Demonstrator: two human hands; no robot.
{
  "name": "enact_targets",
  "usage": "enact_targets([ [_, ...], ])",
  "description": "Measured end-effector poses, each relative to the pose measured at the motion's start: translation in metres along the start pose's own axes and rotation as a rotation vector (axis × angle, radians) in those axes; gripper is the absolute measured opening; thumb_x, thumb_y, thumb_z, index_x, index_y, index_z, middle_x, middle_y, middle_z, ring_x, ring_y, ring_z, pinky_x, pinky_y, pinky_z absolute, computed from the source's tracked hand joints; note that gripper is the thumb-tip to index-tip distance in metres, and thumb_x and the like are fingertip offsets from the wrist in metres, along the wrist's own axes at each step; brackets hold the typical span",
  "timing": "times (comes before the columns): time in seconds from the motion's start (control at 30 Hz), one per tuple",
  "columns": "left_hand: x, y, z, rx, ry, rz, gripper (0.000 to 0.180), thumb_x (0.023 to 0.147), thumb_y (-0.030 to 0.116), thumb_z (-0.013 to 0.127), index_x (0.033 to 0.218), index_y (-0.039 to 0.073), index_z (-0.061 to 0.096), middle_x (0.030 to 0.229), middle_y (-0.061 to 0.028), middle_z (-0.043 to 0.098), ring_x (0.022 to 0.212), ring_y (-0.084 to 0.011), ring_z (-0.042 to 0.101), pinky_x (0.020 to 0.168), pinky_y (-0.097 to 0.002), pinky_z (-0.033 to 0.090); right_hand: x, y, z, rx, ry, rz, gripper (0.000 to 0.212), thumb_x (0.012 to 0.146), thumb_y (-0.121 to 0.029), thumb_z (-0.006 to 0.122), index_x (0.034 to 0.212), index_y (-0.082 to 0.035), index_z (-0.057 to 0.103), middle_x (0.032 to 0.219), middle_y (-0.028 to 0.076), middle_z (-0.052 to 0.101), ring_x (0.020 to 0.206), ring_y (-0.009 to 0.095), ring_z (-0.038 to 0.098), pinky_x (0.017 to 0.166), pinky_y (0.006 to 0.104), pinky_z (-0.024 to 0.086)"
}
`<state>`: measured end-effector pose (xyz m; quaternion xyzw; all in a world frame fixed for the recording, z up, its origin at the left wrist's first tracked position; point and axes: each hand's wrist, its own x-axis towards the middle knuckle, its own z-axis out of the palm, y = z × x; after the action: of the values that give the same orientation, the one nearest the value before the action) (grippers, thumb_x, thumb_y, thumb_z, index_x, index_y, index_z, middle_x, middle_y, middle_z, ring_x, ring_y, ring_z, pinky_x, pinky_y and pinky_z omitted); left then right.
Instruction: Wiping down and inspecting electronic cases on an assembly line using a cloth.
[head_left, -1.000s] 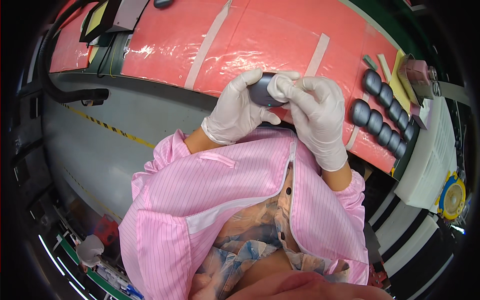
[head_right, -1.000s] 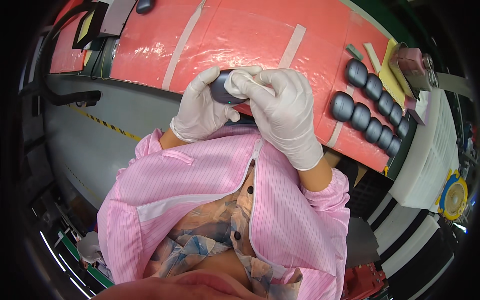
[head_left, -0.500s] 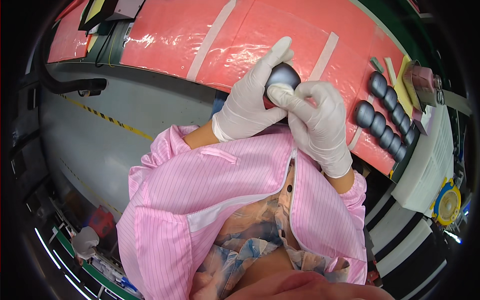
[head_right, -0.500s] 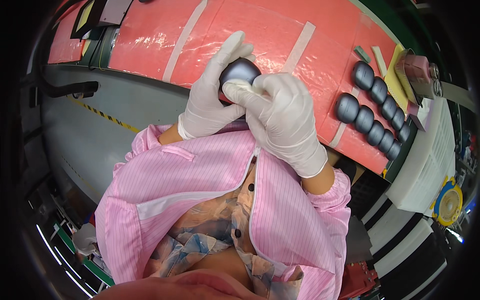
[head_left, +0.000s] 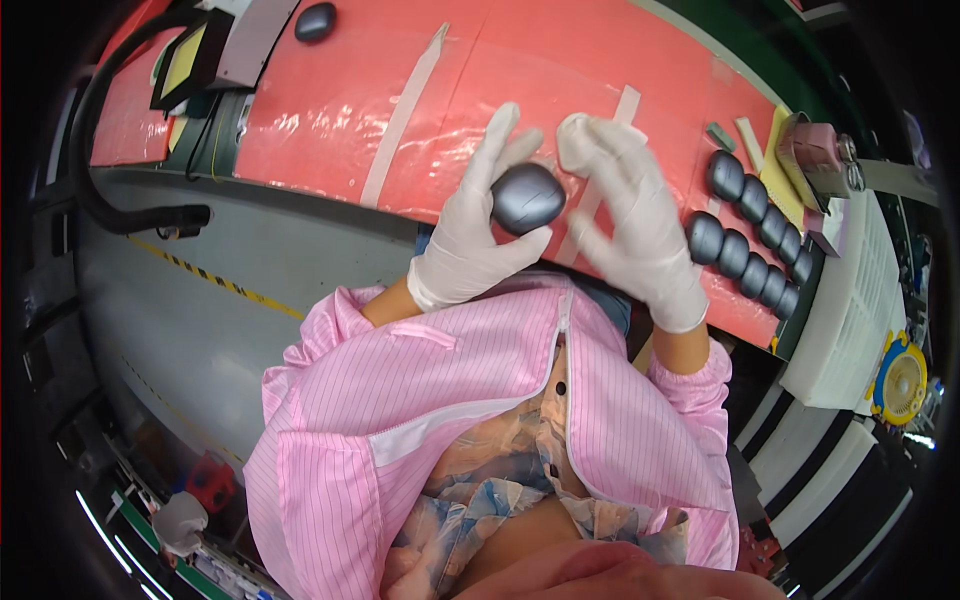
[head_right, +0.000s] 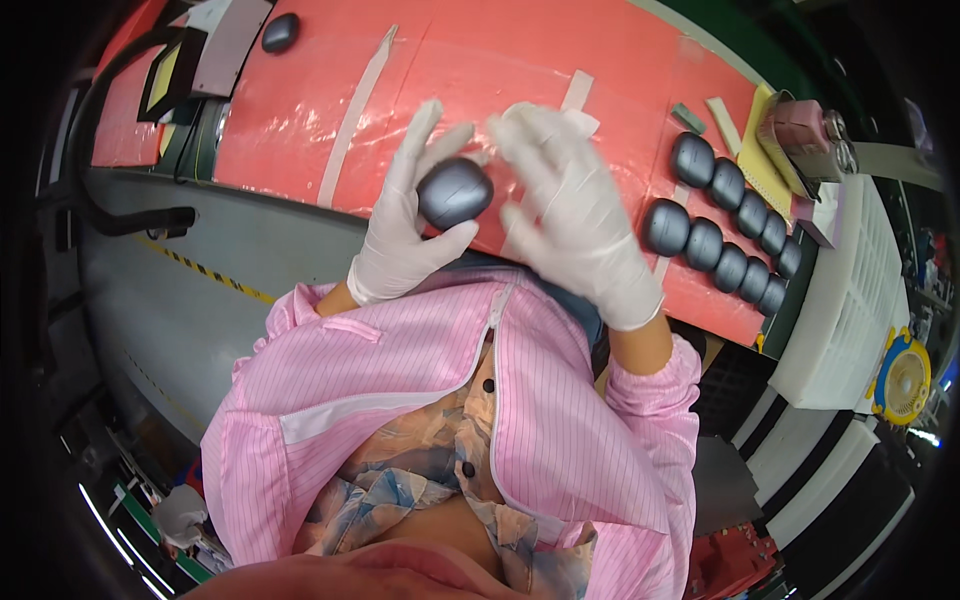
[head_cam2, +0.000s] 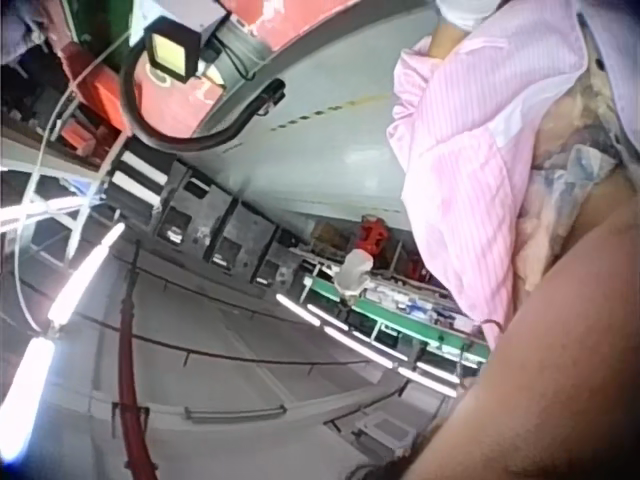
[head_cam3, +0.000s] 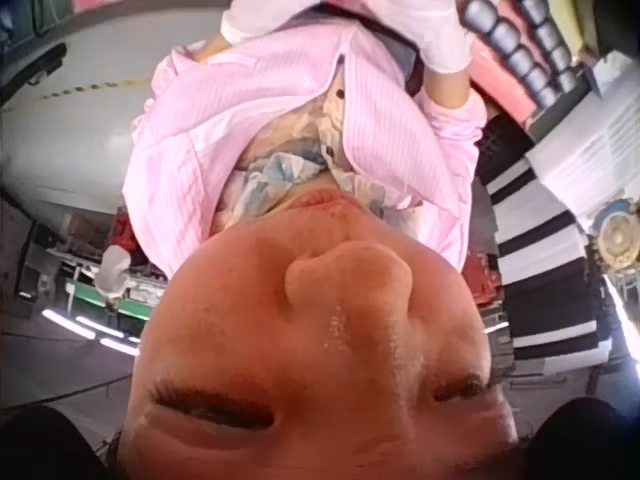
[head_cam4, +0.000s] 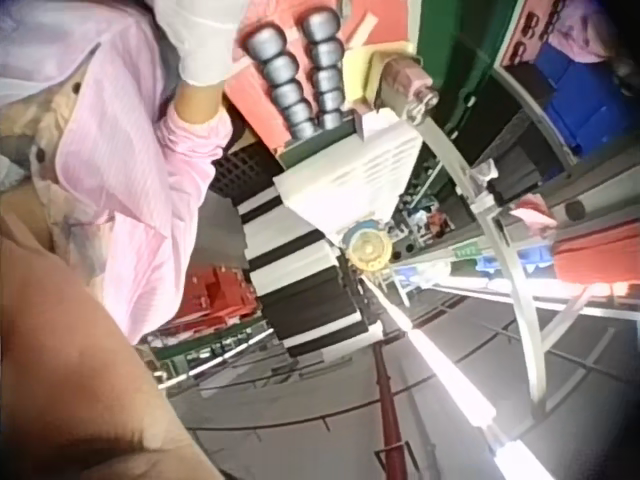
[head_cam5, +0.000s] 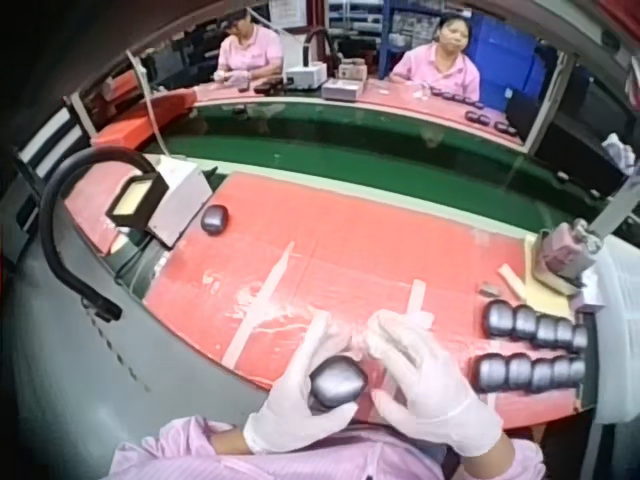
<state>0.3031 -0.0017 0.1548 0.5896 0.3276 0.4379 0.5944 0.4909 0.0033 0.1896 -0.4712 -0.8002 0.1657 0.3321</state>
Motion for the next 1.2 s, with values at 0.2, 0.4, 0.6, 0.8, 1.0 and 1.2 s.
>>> enact_targets([
  [0.2,0.008,-0.003,0.001,-0.359,-0.235,-0.290,0.088,0.088,0.017,0.066,0.152,0.008,0.006,0.144,-0.0150,0.034,0.125,-0.0234,0.045,0.104,-0.0363,0.038,-0.007,0.007,-0.012,-0.079,0.075,-0.041,0.042,0.070,-0.009,0.071,0.111,-0.005,0.061,0.092,0.010,0.062,0.088,0.032,0.059,0.085,0.0414,0.046],
  [0.4,0.019,-0.003,-0.022,-0.221,-0.157,-0.250,0.058,0.090,0.014,0.062,0.141,0.004,0.035,0.138,-0.0159,0.043,0.117,-0.0214,0.051,0.101,-0.0355,0.041,-0.011,0.062,-0.028,-0.701,0.166,0.268,0.035,0.083,-0.015,0.063,0.115,-0.002,0.058,0.105,0.017,0.061,0.101,0.036,0.055,0.090,0.0443,0.043],
  [0.6,0.079,0.017,-0.115,0.996,0.428,0.098,0.044,0.086,0.014,0.064,0.127,0.003,0.052,0.119,-0.0154,0.059,0.100,-0.0238,0.061,0.084,-0.0337,0.049,-0.010,0.062,-0.044,-0.673,-0.008,0.195,0.044,0.083,-0.018,0.063,0.126,-0.010,0.058,0.117,0.018,0.058,0.110,0.035,0.054,0.097,0.0427,0.042],
  [0.8,0.128,0.023,-0.215,1.502,0.636,-0.311,0.042,0.088,0.022,0.063,0.122,0.001,0.053,0.114,-0.0194,0.059,0.101,-0.0325,0.060,0.087,-0.0401,0.047,-0.006,0.066,-0.049,-0.792,0.107,0.202,0.039,0.083,-0.015,0.063,0.120,-0.004,0.061,0.117,0.018,0.058,0.110,0.036,0.054,0.099,0.0430,0.041],
  [1.0,0.113,-0.020,-0.178,0.422,0.391,0.164,0.042,0.088,0.020,0.061,0.124,0.001,0.050,0.101,-0.0136,0.062,0.083,-0.0233,0.064,0.073,-0.0342,0.052,-0.014,0.034,-0.021,0.027,0.207,0.164,0.039,0.080,-0.003,0.067,0.118,-0.002,0.060,0.118,0.018,0.059,0.108,0.032,0.058,0.093,0.0404,0.045],
  [1.2,0.040,0.010,-0.024,-0.999,-0.129,-0.407,0.052,0.091,0.025,0.051,0.136,0.003,0.040,0.107,-0.0146,0.061,0.086,-0.0210,0.062,0.078,-0.0335,0.051,0.013,-0.012,0.024,0.394,0.145,0.218,0.064,0.080,-0.023,0.072,0.136,-0.003,0.047,0.121,0.011,0.058,0.113,0.026,0.053,0.108,0.0376,0.031],
])
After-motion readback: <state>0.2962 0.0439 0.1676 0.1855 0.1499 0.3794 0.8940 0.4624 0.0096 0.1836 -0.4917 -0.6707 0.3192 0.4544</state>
